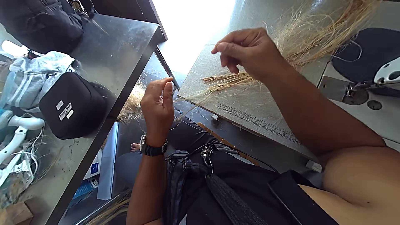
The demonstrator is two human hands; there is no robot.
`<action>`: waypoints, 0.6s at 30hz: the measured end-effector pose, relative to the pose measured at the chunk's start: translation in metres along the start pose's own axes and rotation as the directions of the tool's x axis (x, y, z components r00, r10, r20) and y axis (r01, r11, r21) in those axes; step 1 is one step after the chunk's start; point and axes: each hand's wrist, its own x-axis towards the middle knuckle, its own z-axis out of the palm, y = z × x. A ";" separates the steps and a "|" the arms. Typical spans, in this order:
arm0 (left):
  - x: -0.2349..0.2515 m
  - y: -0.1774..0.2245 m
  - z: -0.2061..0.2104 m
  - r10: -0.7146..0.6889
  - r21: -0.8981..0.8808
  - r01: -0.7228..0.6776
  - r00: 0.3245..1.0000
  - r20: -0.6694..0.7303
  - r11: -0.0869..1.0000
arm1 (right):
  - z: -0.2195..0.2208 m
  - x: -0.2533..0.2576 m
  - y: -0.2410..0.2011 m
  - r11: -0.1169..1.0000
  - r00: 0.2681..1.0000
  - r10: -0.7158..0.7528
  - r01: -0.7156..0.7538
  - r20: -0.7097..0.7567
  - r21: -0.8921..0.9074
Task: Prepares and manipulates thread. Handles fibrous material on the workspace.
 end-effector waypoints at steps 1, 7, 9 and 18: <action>0.001 0.009 -0.002 -0.017 -0.069 0.021 0.998 0.058 0.997 | 0.005 -0.002 0.001 1.000 0.999 -0.011 0.011 0.051 -0.009; 0.003 0.030 0.017 -0.079 -0.601 0.222 0.964 0.256 0.768 | 0.028 -0.015 -0.003 0.975 0.919 -0.037 0.119 0.394 -0.186; 0.000 0.023 0.020 -0.046 -0.689 0.194 0.973 0.227 0.698 | 0.032 -0.017 -0.002 0.964 0.885 -0.020 0.141 0.465 -0.225; -0.027 -0.024 -0.013 -0.096 -0.780 0.218 0.975 0.200 0.587 | -0.021 -0.004 0.004 0.697 0.797 0.420 0.022 0.433 -0.716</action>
